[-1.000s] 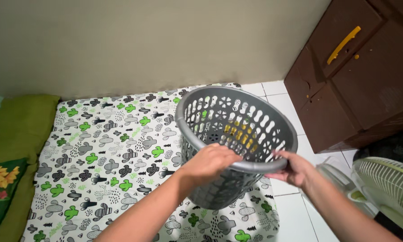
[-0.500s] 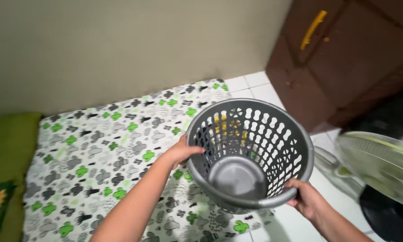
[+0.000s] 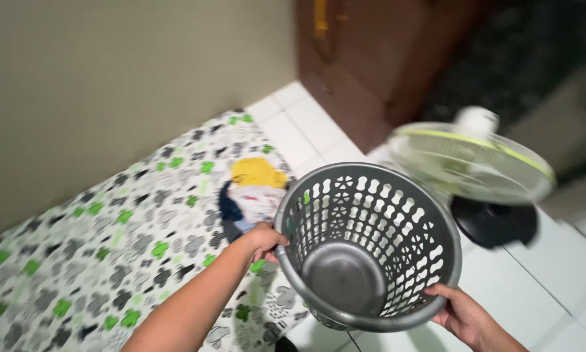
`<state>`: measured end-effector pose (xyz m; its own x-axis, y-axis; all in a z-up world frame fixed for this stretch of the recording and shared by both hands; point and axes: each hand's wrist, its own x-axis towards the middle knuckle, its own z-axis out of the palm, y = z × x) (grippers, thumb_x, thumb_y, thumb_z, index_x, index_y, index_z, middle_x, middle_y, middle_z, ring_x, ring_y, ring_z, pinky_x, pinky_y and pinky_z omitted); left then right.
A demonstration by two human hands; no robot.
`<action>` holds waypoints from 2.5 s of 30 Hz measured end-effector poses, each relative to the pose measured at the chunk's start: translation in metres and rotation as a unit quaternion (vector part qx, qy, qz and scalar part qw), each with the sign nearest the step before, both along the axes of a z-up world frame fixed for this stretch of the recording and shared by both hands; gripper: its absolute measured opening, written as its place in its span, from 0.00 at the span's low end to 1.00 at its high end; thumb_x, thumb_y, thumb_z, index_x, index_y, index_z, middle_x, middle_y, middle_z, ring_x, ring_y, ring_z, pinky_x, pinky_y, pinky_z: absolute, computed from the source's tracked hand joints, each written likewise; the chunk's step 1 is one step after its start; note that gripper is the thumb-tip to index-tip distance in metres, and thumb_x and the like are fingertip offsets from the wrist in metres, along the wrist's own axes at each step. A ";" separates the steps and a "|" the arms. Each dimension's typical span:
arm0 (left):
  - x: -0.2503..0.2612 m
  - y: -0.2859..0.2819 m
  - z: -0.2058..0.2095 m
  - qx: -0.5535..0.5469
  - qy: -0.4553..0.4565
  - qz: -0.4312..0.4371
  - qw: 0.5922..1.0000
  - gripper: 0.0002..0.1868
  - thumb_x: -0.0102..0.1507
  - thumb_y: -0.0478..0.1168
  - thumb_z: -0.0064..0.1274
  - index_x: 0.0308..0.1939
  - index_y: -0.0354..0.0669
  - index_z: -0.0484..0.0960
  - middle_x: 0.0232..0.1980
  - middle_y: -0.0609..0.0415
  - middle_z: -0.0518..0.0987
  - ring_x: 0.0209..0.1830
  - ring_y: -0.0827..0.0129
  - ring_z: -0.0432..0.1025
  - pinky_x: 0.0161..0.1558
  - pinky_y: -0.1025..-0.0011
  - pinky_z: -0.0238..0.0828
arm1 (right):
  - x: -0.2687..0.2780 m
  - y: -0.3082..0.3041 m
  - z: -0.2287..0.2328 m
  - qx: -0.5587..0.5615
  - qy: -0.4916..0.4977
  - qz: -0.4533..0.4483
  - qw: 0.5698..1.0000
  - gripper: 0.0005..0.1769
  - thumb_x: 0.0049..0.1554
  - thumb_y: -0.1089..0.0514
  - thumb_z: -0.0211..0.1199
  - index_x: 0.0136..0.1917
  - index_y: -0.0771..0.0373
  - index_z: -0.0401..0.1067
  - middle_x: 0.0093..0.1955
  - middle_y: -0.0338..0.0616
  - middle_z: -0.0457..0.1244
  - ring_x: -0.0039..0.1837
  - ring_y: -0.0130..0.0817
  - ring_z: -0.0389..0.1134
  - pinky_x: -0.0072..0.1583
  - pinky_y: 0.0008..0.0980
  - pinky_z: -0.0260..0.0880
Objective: The person empties a laundry basket onto a bed and folds several shirts one by one. They smooth each shirt, fold the sleeves and sides, then fold the body into a compact rectangle and place it on a growing stack.
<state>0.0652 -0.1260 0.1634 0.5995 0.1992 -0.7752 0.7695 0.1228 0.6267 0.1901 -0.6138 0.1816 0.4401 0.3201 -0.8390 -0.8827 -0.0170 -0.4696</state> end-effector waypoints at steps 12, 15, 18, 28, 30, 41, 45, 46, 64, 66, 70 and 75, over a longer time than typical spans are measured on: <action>0.145 -0.264 -0.028 -0.010 0.020 -0.164 0.986 0.22 0.58 0.33 0.62 0.56 0.36 0.78 0.41 0.46 0.82 0.32 0.60 0.78 0.33 0.58 0.83 | -0.054 -0.276 -0.057 -0.026 0.011 -0.220 0.975 0.14 0.55 0.66 0.59 0.54 0.76 0.68 0.50 0.56 0.68 0.49 0.47 0.72 0.57 0.49 0.76; 0.171 -0.334 -0.029 -0.025 0.011 -0.187 0.982 0.25 0.58 0.31 0.60 0.59 0.39 0.75 0.44 0.48 0.83 0.35 0.60 0.79 0.35 0.57 0.83 | -0.065 -0.332 -0.071 -0.065 0.012 -0.265 0.962 0.14 0.55 0.67 0.58 0.53 0.80 0.69 0.51 0.60 0.68 0.51 0.51 0.72 0.60 0.51 0.74; 0.197 -0.398 -0.036 -0.030 0.011 -0.201 0.979 0.29 0.58 0.30 0.59 0.63 0.41 0.72 0.45 0.48 0.83 0.36 0.61 0.79 0.35 0.57 0.83 | -0.066 -0.381 -0.089 -0.085 0.028 -0.308 0.947 0.14 0.56 0.67 0.58 0.53 0.79 0.69 0.52 0.61 0.67 0.54 0.53 0.71 0.62 0.52 0.73; 0.233 -0.527 -0.123 -0.052 0.030 -0.174 0.983 0.34 0.60 0.30 0.59 0.70 0.49 0.67 0.47 0.55 0.83 0.40 0.65 0.77 0.39 0.58 0.76 | -0.048 -0.484 -0.183 -0.038 0.061 -0.472 0.879 0.15 0.56 0.70 0.57 0.57 0.69 0.68 0.59 0.51 0.65 0.58 0.46 0.67 0.63 0.49 0.70; 0.234 -0.542 -0.140 -0.053 0.029 -0.168 0.984 0.34 0.61 0.30 0.58 0.70 0.50 0.67 0.48 0.54 0.82 0.41 0.64 0.75 0.40 0.57 0.73 | -0.048 -0.494 -0.201 -0.038 0.053 -0.489 0.870 0.16 0.57 0.69 0.56 0.59 0.71 0.67 0.60 0.51 0.65 0.59 0.46 0.67 0.63 0.49 0.69; 0.247 -0.576 -0.203 -0.038 0.023 -0.121 0.992 0.45 0.61 0.28 0.57 0.78 0.57 0.56 0.57 0.54 0.78 0.48 0.64 0.75 0.46 0.55 0.76 | -0.037 -0.494 -0.232 -0.063 0.010 -0.514 0.855 0.20 0.57 0.69 0.59 0.63 0.71 0.65 0.62 0.52 0.64 0.60 0.46 0.67 0.62 0.51 0.69; 0.248 -0.580 -0.220 -0.045 0.022 -0.113 0.992 0.46 0.60 0.28 0.57 0.78 0.58 0.56 0.58 0.55 0.78 0.49 0.63 0.74 0.45 0.55 0.74 | -0.040 -0.494 -0.243 -0.062 0.023 -0.529 0.846 0.21 0.59 0.69 0.54 0.66 0.71 0.63 0.64 0.51 0.64 0.61 0.47 0.67 0.64 0.50 0.69; 0.248 -0.580 -0.222 -0.045 0.024 -0.112 0.992 0.46 0.60 0.28 0.58 0.79 0.58 0.55 0.58 0.55 0.78 0.49 0.63 0.74 0.45 0.55 0.73 | -0.040 -0.494 -0.246 -0.059 0.019 -0.527 0.848 0.22 0.59 0.69 0.53 0.67 0.71 0.62 0.65 0.51 0.64 0.62 0.47 0.67 0.64 0.50 0.69; 0.219 -0.592 -0.278 -0.059 -0.039 -0.113 0.991 0.48 0.57 0.32 0.61 0.80 0.54 0.59 0.61 0.40 0.78 0.42 0.59 0.71 0.35 0.58 0.65 | -0.058 -0.508 -0.301 -0.243 -0.045 -0.460 0.853 0.36 0.57 0.63 0.63 0.75 0.66 0.56 0.61 0.54 0.61 0.58 0.45 0.65 0.58 0.47 0.71; 0.217 -0.587 -0.277 -0.026 0.007 -0.137 0.990 0.50 0.58 0.37 0.64 0.80 0.54 0.52 0.71 0.47 0.67 0.53 0.60 0.73 0.40 0.57 0.72 | -0.057 -0.508 -0.311 -0.328 -0.070 -0.421 0.843 0.43 0.54 0.61 0.68 0.77 0.64 0.53 0.62 0.57 0.61 0.58 0.46 0.65 0.55 0.47 0.72; 0.203 -0.557 -0.262 -0.075 0.036 -0.136 0.987 0.55 0.56 0.44 0.65 0.81 0.53 0.46 0.78 0.47 0.65 0.65 0.56 0.68 0.43 0.56 0.74 | -0.055 -0.513 -0.304 -0.414 -0.016 -0.336 0.846 0.51 0.52 0.51 0.72 0.82 0.61 0.51 0.64 0.63 0.63 0.59 0.49 0.65 0.53 0.57 0.66; 0.190 -0.466 -0.226 -0.035 0.025 -0.091 0.995 0.52 0.57 0.45 0.64 0.80 0.52 0.52 0.80 0.49 0.58 0.70 0.57 0.65 0.48 0.55 0.73 | -0.024 -0.488 -0.276 -0.522 -0.245 -0.267 0.772 0.54 0.53 0.56 0.78 0.77 0.79 0.47 0.70 0.67 0.61 0.69 0.52 0.66 0.67 0.41 0.66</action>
<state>0.2554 -0.5922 -0.0624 0.5805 0.0352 -0.8135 0.8134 0.0208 0.5814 0.1659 -1.1021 -0.0942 0.6214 -0.7558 -0.2066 -0.6151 -0.3072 -0.7261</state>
